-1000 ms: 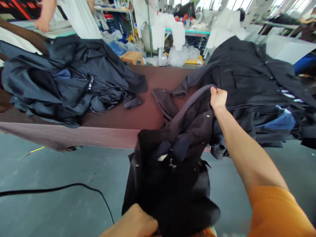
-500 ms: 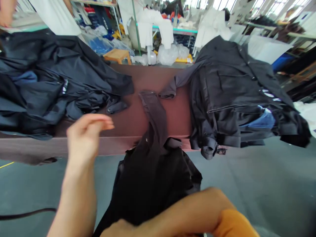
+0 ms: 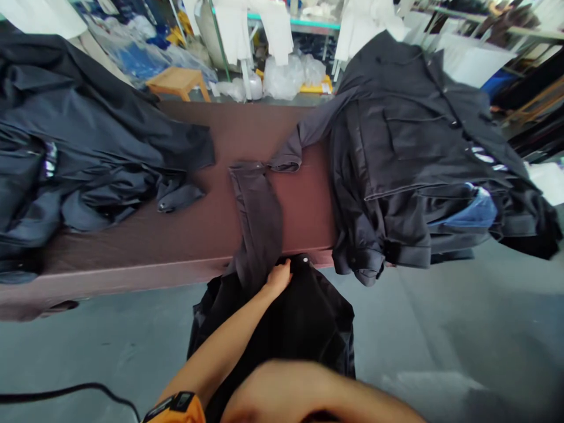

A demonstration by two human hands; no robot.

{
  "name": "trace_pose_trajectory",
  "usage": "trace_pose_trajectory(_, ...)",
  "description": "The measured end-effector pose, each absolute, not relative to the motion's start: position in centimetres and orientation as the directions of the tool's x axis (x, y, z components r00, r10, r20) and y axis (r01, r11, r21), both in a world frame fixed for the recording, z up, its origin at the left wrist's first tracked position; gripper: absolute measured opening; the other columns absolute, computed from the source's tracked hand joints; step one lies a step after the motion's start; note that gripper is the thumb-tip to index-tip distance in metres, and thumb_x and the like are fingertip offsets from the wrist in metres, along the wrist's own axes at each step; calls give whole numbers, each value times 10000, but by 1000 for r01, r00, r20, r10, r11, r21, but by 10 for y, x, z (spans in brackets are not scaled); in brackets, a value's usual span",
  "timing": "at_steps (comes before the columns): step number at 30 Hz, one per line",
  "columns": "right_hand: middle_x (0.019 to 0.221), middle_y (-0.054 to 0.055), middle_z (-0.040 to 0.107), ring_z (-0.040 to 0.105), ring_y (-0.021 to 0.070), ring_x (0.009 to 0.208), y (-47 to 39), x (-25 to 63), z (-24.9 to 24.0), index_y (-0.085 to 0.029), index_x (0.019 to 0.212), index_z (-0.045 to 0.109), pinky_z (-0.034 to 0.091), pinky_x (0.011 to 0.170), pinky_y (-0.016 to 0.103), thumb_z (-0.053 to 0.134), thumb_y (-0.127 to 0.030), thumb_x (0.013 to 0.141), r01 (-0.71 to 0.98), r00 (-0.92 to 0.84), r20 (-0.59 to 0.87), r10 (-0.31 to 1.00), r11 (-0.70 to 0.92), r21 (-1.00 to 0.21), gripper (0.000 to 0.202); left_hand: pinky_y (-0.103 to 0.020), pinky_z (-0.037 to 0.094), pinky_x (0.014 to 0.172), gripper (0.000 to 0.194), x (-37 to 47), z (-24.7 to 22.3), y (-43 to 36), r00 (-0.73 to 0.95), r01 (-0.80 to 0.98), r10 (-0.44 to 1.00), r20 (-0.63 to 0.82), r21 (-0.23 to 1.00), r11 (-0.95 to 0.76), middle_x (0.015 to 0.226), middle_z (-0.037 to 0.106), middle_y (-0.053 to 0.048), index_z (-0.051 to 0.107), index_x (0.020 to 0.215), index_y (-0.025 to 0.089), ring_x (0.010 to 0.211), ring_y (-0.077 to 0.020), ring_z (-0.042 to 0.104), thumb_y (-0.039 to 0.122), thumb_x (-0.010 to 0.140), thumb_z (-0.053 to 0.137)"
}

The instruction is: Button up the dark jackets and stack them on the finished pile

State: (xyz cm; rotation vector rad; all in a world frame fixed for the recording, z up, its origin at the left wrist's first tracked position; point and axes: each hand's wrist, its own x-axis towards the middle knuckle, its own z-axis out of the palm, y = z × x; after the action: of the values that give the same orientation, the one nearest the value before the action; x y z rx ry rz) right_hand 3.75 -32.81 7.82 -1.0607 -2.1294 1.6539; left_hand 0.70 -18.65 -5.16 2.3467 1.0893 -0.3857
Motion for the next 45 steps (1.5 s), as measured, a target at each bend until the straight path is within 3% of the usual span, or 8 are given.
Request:
trace_pose_trajectory(6, 972, 75, 709, 686, 229, 906, -341, 167, 18, -222, 1036, 674, 561, 830, 384, 475, -391, 958, 378, 396, -242, 886, -397, -836, 273, -307, 531, 890, 194, -41, -31, -212, 745, 641, 609, -272, 545, -541, 827, 701, -54, 619, 1072, 205, 1036, -231, 663, 195, 897, 536)
trace_pose_trajectory(11, 1386, 86, 539, 507, 234, 1294, -343, 154, 30, -285, 1338, 559, 427, 1082, 418, 586, -229, 845, 377, 136, -22, 990, -73, -923, 497, -407, 516, 1001, 175, -82, 39, -240, 870, 130, 435, 230, 745, -654, 821, 680, -27, 589, 972, 206, 835, -183, 668, 130, 854, 485)
trace_pose_trajectory(14, 1192, 70, 636, 592, 224, 1135, -338, 126, 64, -272, 1161, 661, 471, 985, 368, 568, -135, 796, 395, -1, 102, 995, 94, -914, 401, -387, 512, 1029, 265, -95, 79, -238, 880, 13, 364, 305, 751, -660, 775, 641, 12, 567, 1025, 219, 725, -129, 637, 58, 844, 459)
trace_pose_trajectory(18, 669, -3, 619, 605, 152, 613, -343, 102, 104, -224, 847, 663, 427, 581, 255, 530, -115, 794, 452, 19, 178, 984, 150, -879, 179, -389, 545, 966, 375, -109, 118, -234, 760, 260, 543, 356, 600, -757, 1041, 642, -67, 555, 1182, 228, 998, -192, 637, 46, 868, 461)
trace_pose_trajectory(27, 828, 12, 747, 702, 167, 706, -371, 63, 134, -199, 1025, 684, 461, 642, 222, 535, -178, 830, 610, 121, 231, 965, 111, -784, 247, -541, 454, 1080, 409, -133, 129, -286, 642, 54, 255, 723, 289, -956, 1108, 609, -87, 552, 1175, 188, 1099, -234, 585, 53, 797, 631)
trace_pose_trajectory(34, 851, 19, 744, 687, 186, 752, -385, 55, 116, -197, 964, 708, 425, 653, 236, 590, -86, 796, 742, 184, 155, 971, -34, -669, 234, -547, 403, 1082, 579, -129, 138, -341, 773, 133, 317, 549, 349, -928, 1143, 636, -129, 490, 1341, 120, 1108, -273, 581, 139, 784, 650)
trace_pose_trajectory(39, 857, 42, 706, 635, 214, 828, -377, 58, 86, -191, 914, 691, 409, 701, 282, 585, -25, 776, 907, 186, 307, 933, -42, -420, 241, -377, 507, 813, 62, -126, 105, -345, 835, 55, 308, 455, 489, -871, 745, 656, 4, 629, 926, 186, 683, -160, 604, 229, 915, 585)
trace_pose_trajectory(45, 837, 50, 644, 540, 228, 790, -384, 49, 46, -168, 917, 667, 367, 721, 338, 577, 29, 637, 979, 3, 366, 930, 72, -191, 354, -234, 474, 604, 110, -153, 77, -343, 709, 146, 551, 441, 672, -726, 714, 621, 3, 605, 908, 180, 660, -134, 572, 261, 965, 557)
